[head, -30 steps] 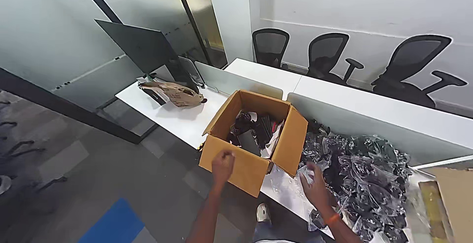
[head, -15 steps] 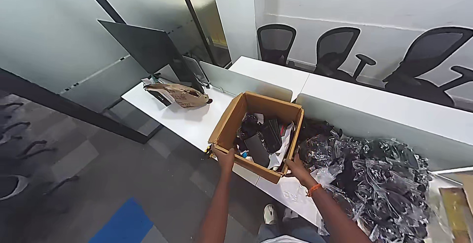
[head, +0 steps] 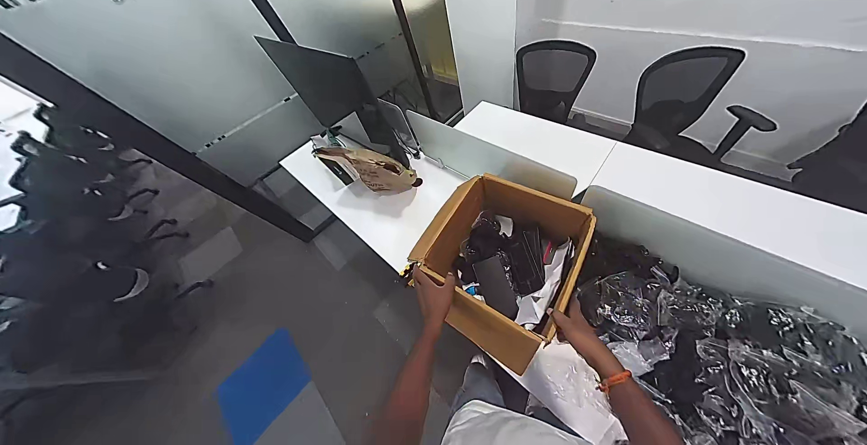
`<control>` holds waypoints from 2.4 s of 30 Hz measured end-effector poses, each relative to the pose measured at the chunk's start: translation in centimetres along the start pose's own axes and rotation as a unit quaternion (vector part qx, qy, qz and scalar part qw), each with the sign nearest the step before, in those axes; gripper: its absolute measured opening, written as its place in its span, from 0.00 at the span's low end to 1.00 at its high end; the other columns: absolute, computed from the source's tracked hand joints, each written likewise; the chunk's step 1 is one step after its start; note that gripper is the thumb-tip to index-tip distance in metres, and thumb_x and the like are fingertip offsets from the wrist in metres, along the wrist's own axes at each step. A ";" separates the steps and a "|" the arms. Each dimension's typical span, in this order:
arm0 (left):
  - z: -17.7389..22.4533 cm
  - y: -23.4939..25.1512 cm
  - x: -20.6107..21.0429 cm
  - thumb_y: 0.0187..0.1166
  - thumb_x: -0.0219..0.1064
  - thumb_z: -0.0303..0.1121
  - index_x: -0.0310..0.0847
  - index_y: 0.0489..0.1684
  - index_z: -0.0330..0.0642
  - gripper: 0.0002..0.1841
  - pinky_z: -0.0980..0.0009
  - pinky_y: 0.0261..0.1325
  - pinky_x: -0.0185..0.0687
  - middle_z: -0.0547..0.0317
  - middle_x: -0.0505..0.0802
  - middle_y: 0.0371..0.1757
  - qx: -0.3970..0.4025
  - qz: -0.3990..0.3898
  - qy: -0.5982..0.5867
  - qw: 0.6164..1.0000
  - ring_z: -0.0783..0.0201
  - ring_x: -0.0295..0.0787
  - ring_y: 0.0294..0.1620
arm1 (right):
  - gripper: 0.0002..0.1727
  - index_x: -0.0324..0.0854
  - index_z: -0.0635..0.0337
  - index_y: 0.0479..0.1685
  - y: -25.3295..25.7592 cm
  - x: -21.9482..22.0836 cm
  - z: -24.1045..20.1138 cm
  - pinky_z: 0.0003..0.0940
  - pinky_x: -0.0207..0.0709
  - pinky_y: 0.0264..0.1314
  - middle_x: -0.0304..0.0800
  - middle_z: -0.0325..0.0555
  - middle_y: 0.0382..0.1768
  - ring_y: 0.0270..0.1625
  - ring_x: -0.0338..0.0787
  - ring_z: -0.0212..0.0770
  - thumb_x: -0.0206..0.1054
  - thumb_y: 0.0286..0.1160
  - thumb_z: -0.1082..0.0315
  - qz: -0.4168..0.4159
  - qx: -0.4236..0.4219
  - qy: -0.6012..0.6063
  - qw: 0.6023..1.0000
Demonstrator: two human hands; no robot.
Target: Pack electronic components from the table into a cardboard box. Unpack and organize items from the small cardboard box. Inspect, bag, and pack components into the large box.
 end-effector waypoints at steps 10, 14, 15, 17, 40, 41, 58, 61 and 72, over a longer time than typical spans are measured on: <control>9.2 10.3 -0.5 0.82 0.63 0.40 0.77 0.77 0.34 0.27 0.50 0.86 0.68 0.40 0.68 0.89 0.285 -0.103 0.037 0.952 0.47 0.67 0.88 | 0.31 0.76 0.52 0.76 2.3 2.1 -16.4 0.50 0.83 0.67 0.85 0.48 0.69 0.67 0.88 0.46 0.69 0.75 0.48 0.118 -0.159 -0.247 0.948; 13.0 12.1 4.5 0.85 0.57 0.36 0.84 0.70 0.39 0.20 0.54 0.86 0.68 0.46 0.75 0.86 0.389 -0.235 0.040 0.890 0.52 0.71 0.86 | 0.33 0.75 0.53 0.77 12.1 10.7 -14.0 0.59 0.80 0.69 0.89 0.53 0.62 0.64 0.89 0.52 0.68 0.74 0.46 -0.034 -0.041 -0.303 0.952; 13.5 12.3 5.9 0.85 0.56 0.34 0.84 0.70 0.41 0.20 0.54 0.86 0.69 0.47 0.74 0.87 0.403 -0.261 0.046 0.876 0.51 0.71 0.86 | 0.35 0.74 0.53 0.79 14.0 12.7 -12.7 0.62 0.79 0.69 0.88 0.55 0.64 0.65 0.88 0.55 0.69 0.74 0.47 -0.056 -0.020 -0.329 0.943; 13.7 12.3 8.1 0.83 0.57 0.31 0.85 0.69 0.41 0.20 0.52 0.87 0.66 0.46 0.68 0.90 0.416 -0.295 0.069 0.858 0.50 0.65 0.89 | 0.43 0.66 0.58 0.85 16.4 16.2 -9.2 0.66 0.79 0.68 0.77 0.64 0.76 0.69 0.85 0.65 0.75 0.69 0.51 -0.084 0.015 -0.365 0.927; 14.2 14.0 10.5 0.77 0.60 0.25 0.90 0.58 0.45 0.17 0.56 0.87 0.68 0.47 0.60 0.94 0.411 -0.335 0.034 0.847 0.52 0.60 0.92 | 0.30 0.80 0.59 0.63 15.9 19.8 -4.6 0.72 0.79 0.56 0.90 0.62 0.51 0.55 0.89 0.65 0.80 0.60 0.56 -0.191 0.050 -0.390 0.899; 14.2 14.1 10.5 0.77 0.60 0.25 0.91 0.58 0.44 0.17 0.55 0.86 0.68 0.47 0.60 0.94 0.409 -0.336 0.033 0.848 0.52 0.60 0.92 | 0.23 0.86 0.58 0.55 16.3 19.0 -5.2 0.70 0.79 0.55 0.90 0.60 0.48 0.53 0.89 0.63 0.78 0.63 0.54 -0.188 0.048 -0.378 0.905; 14.8 13.8 10.1 0.73 0.63 0.24 0.89 0.60 0.43 0.19 0.52 0.83 0.72 0.38 0.63 0.91 0.428 -0.328 0.042 0.841 0.45 0.64 0.89 | 0.68 0.48 0.61 0.89 19.2 6.2 -5.5 0.60 0.83 0.63 0.77 0.63 0.73 0.66 0.87 0.60 0.87 0.39 0.50 0.232 0.111 -0.267 0.929; 15.1 13.8 10.4 0.73 0.62 0.24 0.90 0.59 0.45 0.18 0.52 0.82 0.75 0.38 0.63 0.91 0.429 -0.321 0.065 0.842 0.45 0.66 0.88 | 0.67 0.42 0.59 0.93 19.2 8.1 -5.0 0.60 0.83 0.64 0.84 0.62 0.67 0.62 0.90 0.59 0.84 0.48 0.55 0.155 0.118 -0.235 0.952; 23.9 11.0 16.8 0.82 0.57 0.28 0.83 0.69 0.42 0.19 0.53 0.76 0.79 0.49 0.88 0.70 0.494 -0.412 0.230 0.730 0.52 0.84 0.73 | 0.48 0.69 0.45 0.80 9.6 10.9 -7.7 0.74 0.80 0.47 0.90 0.58 0.55 0.53 0.91 0.66 0.83 0.48 0.58 -0.108 0.107 -0.423 0.893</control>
Point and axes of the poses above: each hand's wrist, its own y-axis towards the middle knuckle, its own x-axis out of the palm, z = x × y, the point moved 10 cm from there along y, towards the middle knuckle
